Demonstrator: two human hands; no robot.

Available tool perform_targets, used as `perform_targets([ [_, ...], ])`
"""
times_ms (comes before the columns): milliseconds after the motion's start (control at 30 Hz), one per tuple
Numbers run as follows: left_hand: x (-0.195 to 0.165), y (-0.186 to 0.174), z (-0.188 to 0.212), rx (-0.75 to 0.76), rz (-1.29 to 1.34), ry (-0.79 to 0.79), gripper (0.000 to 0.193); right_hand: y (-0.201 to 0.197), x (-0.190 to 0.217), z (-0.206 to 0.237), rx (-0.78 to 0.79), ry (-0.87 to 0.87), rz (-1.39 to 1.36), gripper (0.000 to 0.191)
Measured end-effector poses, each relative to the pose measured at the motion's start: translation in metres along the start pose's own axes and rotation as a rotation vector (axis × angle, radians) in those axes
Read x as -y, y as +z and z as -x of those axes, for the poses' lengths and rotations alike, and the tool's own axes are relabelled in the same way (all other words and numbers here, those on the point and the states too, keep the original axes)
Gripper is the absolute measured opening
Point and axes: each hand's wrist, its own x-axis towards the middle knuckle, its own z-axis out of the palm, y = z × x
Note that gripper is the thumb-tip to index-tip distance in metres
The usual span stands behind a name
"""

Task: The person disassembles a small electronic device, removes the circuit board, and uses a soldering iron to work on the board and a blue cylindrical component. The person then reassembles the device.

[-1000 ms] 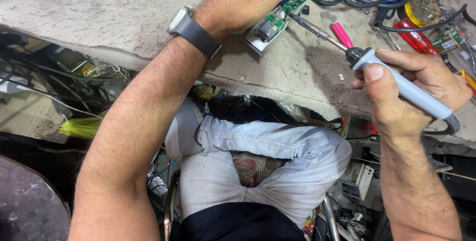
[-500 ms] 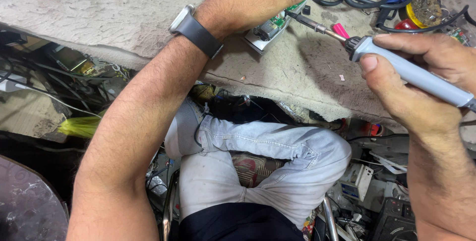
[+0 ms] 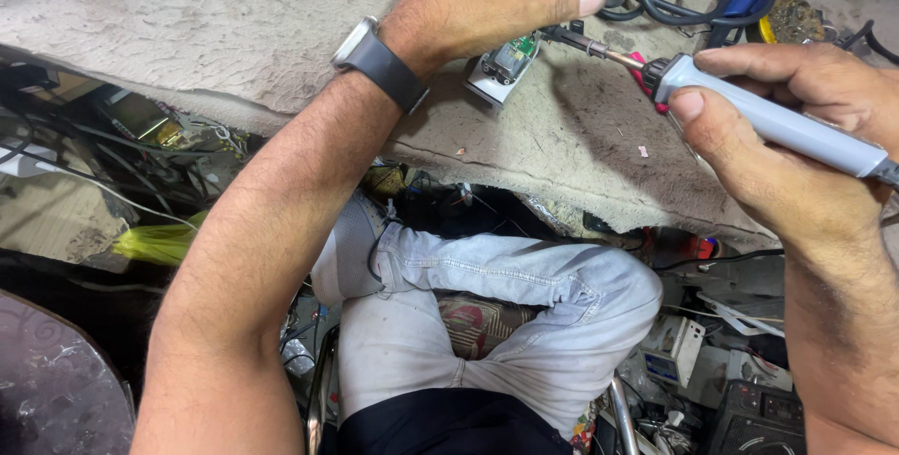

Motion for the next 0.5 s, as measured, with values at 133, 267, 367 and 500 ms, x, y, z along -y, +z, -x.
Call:
perform_targets([
  [133, -0.002, 0.002, -0.006, -0.002, -0.064, -0.08, 0.045, -0.002, -0.012, -0.007, 0.125, 0.135, 0.026, 0.031],
  [267, 0.006, 0.005, -0.007, -0.101, -0.137, 0.033, 0.033, 0.0, -0.011, -0.002, 0.049, 0.082, -0.001, 0.031],
  [367, 0.011, 0.005, -0.005, -0.077, -0.069, 0.04, 0.028, 0.001, -0.006, -0.001, 0.027, 0.021, 0.044, 0.028],
  [500, 0.011, 0.001, -0.006, -0.051, -0.032, -0.013, 0.026, 0.0, -0.001, -0.002, 0.001, -0.017, -0.035, 0.024],
])
